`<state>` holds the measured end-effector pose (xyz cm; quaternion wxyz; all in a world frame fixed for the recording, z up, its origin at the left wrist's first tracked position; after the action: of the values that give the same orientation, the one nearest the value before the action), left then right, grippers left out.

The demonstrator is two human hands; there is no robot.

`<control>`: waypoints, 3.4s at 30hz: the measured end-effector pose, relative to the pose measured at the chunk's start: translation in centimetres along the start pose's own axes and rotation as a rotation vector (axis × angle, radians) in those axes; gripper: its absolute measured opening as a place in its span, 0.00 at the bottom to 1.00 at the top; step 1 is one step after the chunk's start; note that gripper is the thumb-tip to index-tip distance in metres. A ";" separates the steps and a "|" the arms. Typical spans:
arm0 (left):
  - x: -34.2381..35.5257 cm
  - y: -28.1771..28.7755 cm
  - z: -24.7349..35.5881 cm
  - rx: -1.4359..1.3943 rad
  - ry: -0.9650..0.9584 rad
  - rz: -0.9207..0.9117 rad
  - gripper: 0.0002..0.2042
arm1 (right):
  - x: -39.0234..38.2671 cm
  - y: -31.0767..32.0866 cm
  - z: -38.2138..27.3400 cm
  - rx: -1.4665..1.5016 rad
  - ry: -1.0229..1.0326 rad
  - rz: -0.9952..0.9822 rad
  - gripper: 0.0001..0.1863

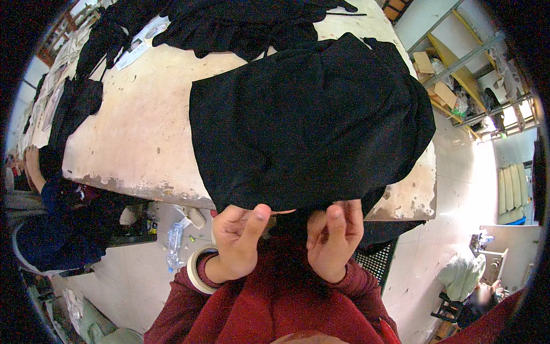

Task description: The person measures a black garment on a table using a ruler and marks it with a pen. They then fold the garment, inspect seams, and apply tape to secure edges. The person handles the garment repeatedly, adjusting and smoothing it throughout the process.

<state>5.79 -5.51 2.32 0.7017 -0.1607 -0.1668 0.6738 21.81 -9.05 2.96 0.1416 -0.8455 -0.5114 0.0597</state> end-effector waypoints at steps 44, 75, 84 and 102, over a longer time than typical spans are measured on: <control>-0.4 -0.8 1.8 0.096 -0.020 -0.170 0.18 | -0.3 0.4 -2.0 0.095 -0.048 0.046 0.26; 0.7 -2.0 0.1 -0.239 0.090 -0.294 0.09 | 0.0 0.0 -1.2 0.039 -0.091 0.057 0.24; 0.6 -1.2 1.0 -0.317 -0.007 -0.204 0.11 | 1.2 1.3 -1.2 0.088 -0.141 0.267 0.23; 3.2 3.2 3.7 -0.246 -0.172 0.174 0.04 | 1.5 1.7 -3.3 0.151 -0.003 0.145 0.24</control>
<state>1.40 -2.22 4.25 0.5988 -0.2010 -0.2928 0.7178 24.77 -9.08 5.68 0.1993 -0.8671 -0.4431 0.1095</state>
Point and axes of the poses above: each hand's wrist, its own x-axis towards the middle knuckle, its own y-axis out of the back of the hand, z = x × y, the point moved 6 cm from there along x, towards the middle knuckle, and after that the axes turned 7 degrees about -x, right-handed, at the moved point
